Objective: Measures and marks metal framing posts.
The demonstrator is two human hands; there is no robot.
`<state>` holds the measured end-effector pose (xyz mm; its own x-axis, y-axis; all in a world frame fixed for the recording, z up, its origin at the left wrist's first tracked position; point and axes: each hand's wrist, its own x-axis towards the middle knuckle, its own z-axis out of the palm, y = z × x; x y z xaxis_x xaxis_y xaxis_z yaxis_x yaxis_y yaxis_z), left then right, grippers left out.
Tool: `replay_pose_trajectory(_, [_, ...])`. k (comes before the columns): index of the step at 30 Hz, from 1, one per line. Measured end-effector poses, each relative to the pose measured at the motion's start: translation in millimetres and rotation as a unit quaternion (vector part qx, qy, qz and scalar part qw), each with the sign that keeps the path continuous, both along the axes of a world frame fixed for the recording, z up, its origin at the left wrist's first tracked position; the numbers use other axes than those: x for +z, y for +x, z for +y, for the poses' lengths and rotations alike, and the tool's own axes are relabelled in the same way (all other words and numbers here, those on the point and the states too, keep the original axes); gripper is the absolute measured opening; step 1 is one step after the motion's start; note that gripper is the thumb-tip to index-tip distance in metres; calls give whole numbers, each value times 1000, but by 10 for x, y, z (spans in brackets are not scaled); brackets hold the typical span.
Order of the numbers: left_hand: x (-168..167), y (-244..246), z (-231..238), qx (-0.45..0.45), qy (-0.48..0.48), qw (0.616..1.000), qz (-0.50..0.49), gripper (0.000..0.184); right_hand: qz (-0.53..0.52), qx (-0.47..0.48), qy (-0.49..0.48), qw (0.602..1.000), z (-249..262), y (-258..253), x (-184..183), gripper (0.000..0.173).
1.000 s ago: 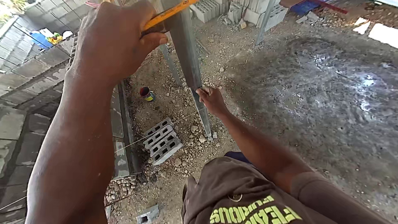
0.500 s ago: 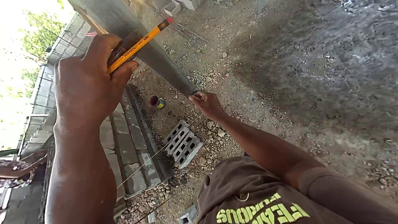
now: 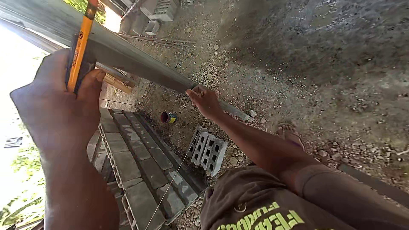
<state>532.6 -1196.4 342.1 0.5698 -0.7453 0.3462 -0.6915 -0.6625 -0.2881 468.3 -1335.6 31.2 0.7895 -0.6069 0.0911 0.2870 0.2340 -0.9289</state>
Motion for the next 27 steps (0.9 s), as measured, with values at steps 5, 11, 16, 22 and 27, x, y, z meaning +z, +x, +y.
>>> replay_pose_trajectory(5, [-18, 71, 33, -1, -18, 1000, 5, 51, -22, -34, 22, 999, 58, 55, -27, 30])
replay_pose_trajectory(11, [-33, 30, 12, 10, -28, 1000, 2, 53, -24, -29, 30, 999, 26, 83, -19, 31])
replay_pose_trajectory(16, [-38, -203, -195, -3, -31, 999, -15, 44, -10, 5, -3, 1000, -39, -13, 24, 33])
replay_pose_trajectory(22, [-81, -247, -127, 10, -48, 999, -18, 48, -32, -11, -13, 999, -237, -234, 209, 37])
replay_pose_trajectory(27, [-79, -232, -185, 24, -54, 998, -16, 45, -144, -63, -57, 986, -561, -371, 772, 51])
